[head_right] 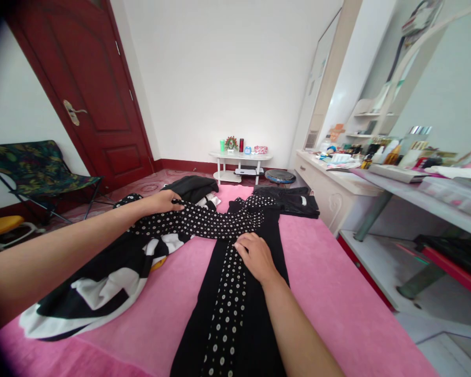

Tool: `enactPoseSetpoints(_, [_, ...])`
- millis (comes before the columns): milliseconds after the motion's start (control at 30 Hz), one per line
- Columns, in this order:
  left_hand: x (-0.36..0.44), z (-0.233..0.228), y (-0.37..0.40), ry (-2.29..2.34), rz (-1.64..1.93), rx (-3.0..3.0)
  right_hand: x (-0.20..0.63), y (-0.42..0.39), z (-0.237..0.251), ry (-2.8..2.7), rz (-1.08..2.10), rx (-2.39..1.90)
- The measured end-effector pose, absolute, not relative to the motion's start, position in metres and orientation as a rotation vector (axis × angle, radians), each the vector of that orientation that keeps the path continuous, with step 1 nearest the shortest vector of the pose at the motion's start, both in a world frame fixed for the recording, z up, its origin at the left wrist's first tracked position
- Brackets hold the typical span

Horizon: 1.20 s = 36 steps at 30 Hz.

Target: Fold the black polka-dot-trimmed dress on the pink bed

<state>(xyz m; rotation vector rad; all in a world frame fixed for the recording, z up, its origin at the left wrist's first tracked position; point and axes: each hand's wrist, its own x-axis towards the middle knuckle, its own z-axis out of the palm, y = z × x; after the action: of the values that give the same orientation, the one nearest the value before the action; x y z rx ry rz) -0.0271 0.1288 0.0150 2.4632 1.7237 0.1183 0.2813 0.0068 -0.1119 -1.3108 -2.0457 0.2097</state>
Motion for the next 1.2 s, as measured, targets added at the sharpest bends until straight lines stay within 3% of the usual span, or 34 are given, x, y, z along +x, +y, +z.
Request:
enactPoseSetpoints(200, [0.042,0.063,0.037,1.346,0.435,2.698,0.298,0.021,-0.127,-1.334,0.651,-1.194])
enactPoseSetpoints(333, [0.093,0.064,-0.058,0.824,0.261,2.645,0.31,0.027,-0.132,-0.987,0.881,-1.16])
enactPoseSetpoints(433, [0.114,0.046,-0.095,0.392,-0.115,2.42,0.317,0.027,-0.134,-0.94,0.878,-1.183])
enactPoseSetpoints(500, [0.123,0.032,-0.096,0.242,-0.157,2.287,0.321,0.027,-0.135,-0.972,0.807,-1.222])
enactPoseSetpoints(600, [0.134,0.011,-0.069,0.36,0.097,2.289,0.323,0.028,-0.137,-1.05,0.668,-1.276])
enactPoseSetpoints(767, [0.146,-0.041,0.001,0.933,0.703,2.559,0.324,0.03,-0.137,-1.044,0.644,-1.235])
enactPoseSetpoints(967, [0.153,-0.11,0.021,0.932,0.585,2.746,0.323,0.025,-0.133,-0.977,0.553,-1.306])
enactPoseSetpoints(1200, [0.159,-0.123,0.01,0.966,0.621,2.758,0.329,0.036,-0.133,-1.053,0.395,-1.517])
